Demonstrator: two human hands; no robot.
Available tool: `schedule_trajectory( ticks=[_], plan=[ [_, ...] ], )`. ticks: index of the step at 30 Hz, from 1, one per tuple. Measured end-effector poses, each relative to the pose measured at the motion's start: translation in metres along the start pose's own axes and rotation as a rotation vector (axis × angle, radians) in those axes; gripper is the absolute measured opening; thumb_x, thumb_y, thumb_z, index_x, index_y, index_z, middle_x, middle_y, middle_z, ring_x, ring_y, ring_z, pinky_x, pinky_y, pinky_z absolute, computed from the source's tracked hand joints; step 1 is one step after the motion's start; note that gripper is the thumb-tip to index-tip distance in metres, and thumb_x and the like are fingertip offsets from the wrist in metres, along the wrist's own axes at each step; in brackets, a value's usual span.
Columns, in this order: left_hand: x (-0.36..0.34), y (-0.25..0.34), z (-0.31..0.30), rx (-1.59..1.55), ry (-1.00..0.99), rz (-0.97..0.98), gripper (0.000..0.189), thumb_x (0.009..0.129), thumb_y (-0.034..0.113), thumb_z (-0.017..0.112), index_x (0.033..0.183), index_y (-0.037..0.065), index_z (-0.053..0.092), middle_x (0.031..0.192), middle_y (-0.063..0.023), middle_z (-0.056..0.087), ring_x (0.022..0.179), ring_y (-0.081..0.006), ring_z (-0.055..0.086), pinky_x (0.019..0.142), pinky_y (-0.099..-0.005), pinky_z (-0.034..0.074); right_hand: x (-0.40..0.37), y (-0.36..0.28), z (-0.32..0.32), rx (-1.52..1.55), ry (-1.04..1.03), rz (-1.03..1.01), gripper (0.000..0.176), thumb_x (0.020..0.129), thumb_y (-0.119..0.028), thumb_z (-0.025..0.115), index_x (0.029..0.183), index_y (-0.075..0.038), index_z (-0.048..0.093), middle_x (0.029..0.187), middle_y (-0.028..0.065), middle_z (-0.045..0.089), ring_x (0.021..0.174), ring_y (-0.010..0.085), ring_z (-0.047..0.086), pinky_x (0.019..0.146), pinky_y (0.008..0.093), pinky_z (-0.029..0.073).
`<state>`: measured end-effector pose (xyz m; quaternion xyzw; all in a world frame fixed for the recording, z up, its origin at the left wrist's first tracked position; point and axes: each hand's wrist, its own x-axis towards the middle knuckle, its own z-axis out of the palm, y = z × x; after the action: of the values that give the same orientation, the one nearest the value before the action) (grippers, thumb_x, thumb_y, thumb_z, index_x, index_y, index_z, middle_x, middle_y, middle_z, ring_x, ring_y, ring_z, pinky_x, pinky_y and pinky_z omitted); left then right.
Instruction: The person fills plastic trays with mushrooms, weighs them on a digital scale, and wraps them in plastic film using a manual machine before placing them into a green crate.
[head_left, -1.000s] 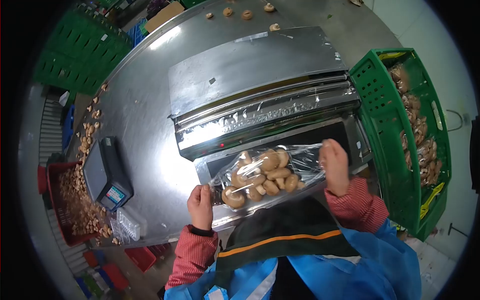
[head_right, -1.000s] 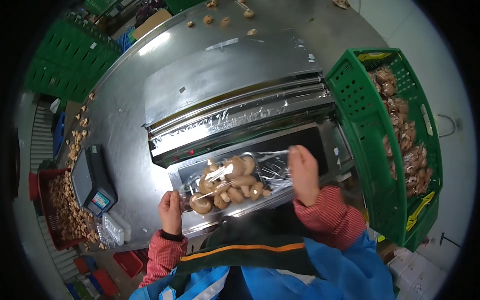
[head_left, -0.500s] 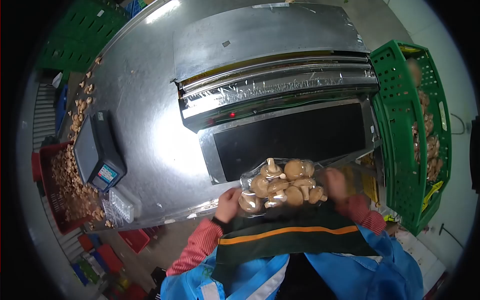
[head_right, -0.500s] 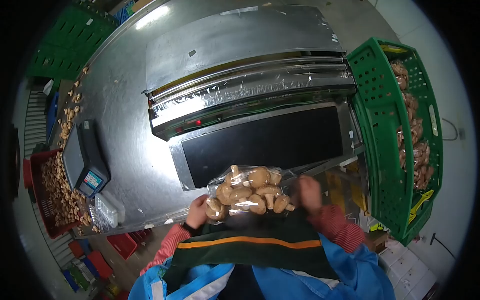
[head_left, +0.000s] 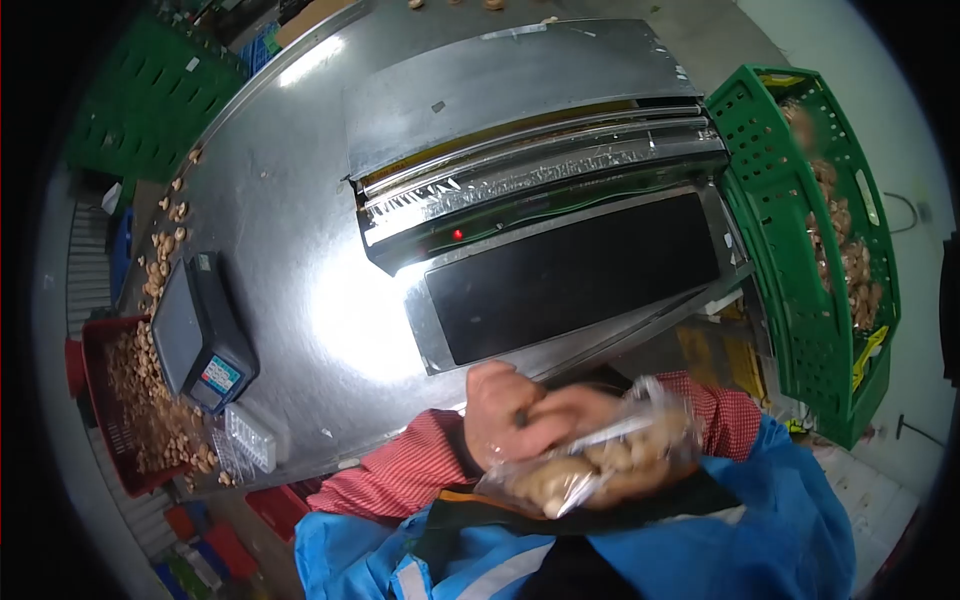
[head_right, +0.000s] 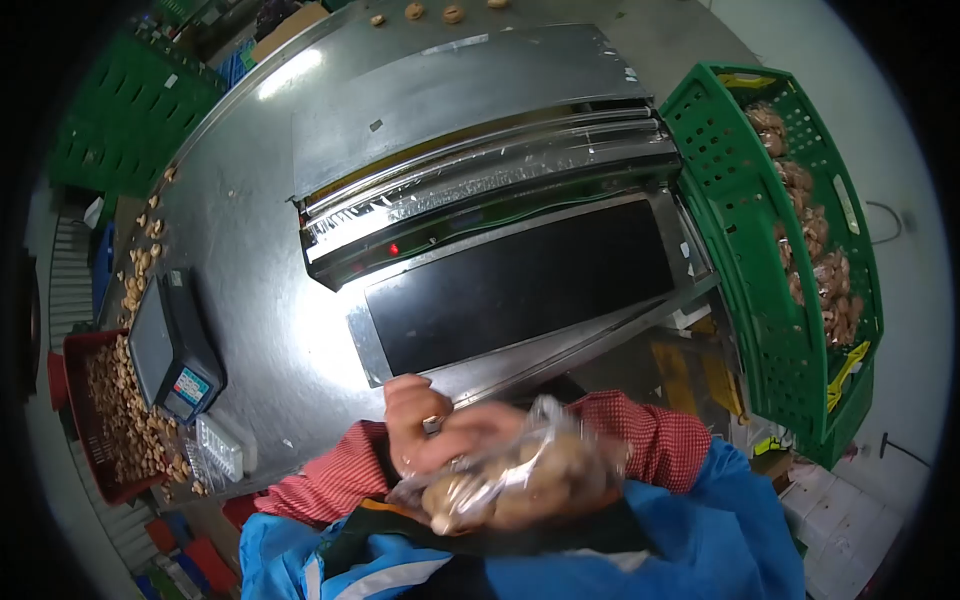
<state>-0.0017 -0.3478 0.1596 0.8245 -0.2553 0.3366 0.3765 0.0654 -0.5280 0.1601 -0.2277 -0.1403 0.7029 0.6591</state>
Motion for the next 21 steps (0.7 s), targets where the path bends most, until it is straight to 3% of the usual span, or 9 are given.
schedule_trajectory(
  ticks=[4,6,9,12,13,14,17,19,21],
  plan=[
    [0.008,-0.003,-0.043,-0.104,-0.739,-0.005,0.029,0.073,0.022,0.068,0.099,0.011,0.066,0.106,-0.0186,0.060,0.095,-0.0322,0.059,0.079,-0.0425,0.044,0.009,0.012,0.009,-0.024,-0.179,-0.084,0.035,0.094,-0.024,0.047,0.120,0.001,0.049,0.107,0.0066,0.058,0.096,0.0121,0.056,0.084,0.0217,0.046],
    [0.003,-0.008,-0.066,-0.465,-0.762,-0.396,0.066,0.081,0.041,0.068,0.128,-0.001,0.048,0.125,-0.0214,0.053,0.116,-0.0387,0.051,0.101,-0.0461,0.036,-0.003,0.011,0.010,-0.023,-0.190,-0.142,0.038,0.093,-0.026,0.049,0.120,0.001,0.049,0.107,0.0066,0.058,0.096,0.0115,0.056,0.083,0.0211,0.045],
    [-0.023,0.013,-0.071,-1.493,-0.344,-1.005,0.091,0.084,0.038,0.064,0.150,0.006,0.012,0.150,-0.0173,0.027,0.137,-0.0332,0.030,0.111,-0.0458,0.024,-0.023,0.022,-0.004,-0.044,-0.171,-0.269,0.041,0.092,-0.028,0.051,0.120,0.002,0.049,0.108,0.0066,0.058,0.096,0.0106,0.054,0.082,0.0203,0.043],
    [-0.006,0.012,-0.035,-0.963,-0.685,-0.804,0.056,0.091,0.016,0.056,0.142,0.004,0.035,0.141,-0.0139,0.034,0.132,-0.0252,0.035,0.108,-0.0362,0.029,-0.052,0.050,-0.044,-0.110,-0.149,-0.493,0.037,0.091,-0.025,0.055,0.117,0.001,0.052,0.107,0.0086,0.060,0.092,0.0112,0.056,0.074,0.0198,0.045],
    [0.004,0.025,-0.028,-1.112,-0.586,-1.111,0.043,0.094,0.007,0.050,0.135,0.003,0.042,0.136,-0.0118,0.039,0.127,-0.0224,0.039,0.106,-0.0345,0.031,-0.063,0.057,-0.058,-0.139,-0.144,-0.578,0.035,0.090,-0.024,0.056,0.115,0.000,0.054,0.107,0.0096,0.060,0.089,0.0116,0.058,0.070,0.0196,0.046],
    [-0.008,0.017,-0.013,-1.029,-0.564,-0.932,0.040,0.093,0.007,0.051,0.133,0.002,0.045,0.135,-0.0117,0.041,0.126,-0.0204,0.041,0.105,-0.0334,0.032,-0.075,0.063,-0.071,-0.168,-0.139,-0.663,0.032,0.090,-0.022,0.058,0.113,0.000,0.055,0.106,0.0106,0.060,0.087,0.0121,0.059,0.066,0.0195,0.047],
    [0.004,0.024,0.005,-1.069,-0.449,-1.051,0.036,0.095,0.007,0.050,0.130,0.000,0.047,0.131,-0.0109,0.047,0.124,-0.0204,0.044,0.105,-0.0320,0.033,-0.122,0.026,-0.037,0.161,0.382,-0.580,0.036,0.089,-0.022,0.062,0.117,-0.001,0.054,0.107,0.0097,0.060,0.088,0.0129,0.059,0.068,0.0207,0.049],
    [0.024,0.026,0.021,-1.006,-0.467,-0.994,0.035,0.095,0.007,0.051,0.129,0.000,0.048,0.129,-0.0110,0.049,0.124,-0.0206,0.044,0.104,-0.0321,0.033,-0.154,-0.009,-0.003,0.009,0.717,-0.501,0.039,0.090,-0.022,0.062,0.121,-0.001,0.051,0.108,0.0081,0.059,0.092,0.0124,0.058,0.075,0.0226,0.049],
    [0.046,0.019,0.041,-0.853,-0.569,-0.747,0.045,0.094,0.006,0.052,0.137,0.002,0.039,0.132,-0.0112,0.046,0.123,-0.0223,0.045,0.104,-0.0334,0.036,-0.175,-0.039,0.014,-0.688,0.881,-0.506,0.039,0.092,-0.021,0.061,0.123,-0.001,0.048,0.110,0.0067,0.058,0.097,0.0110,0.056,0.083,0.0250,0.048]
  ],
)
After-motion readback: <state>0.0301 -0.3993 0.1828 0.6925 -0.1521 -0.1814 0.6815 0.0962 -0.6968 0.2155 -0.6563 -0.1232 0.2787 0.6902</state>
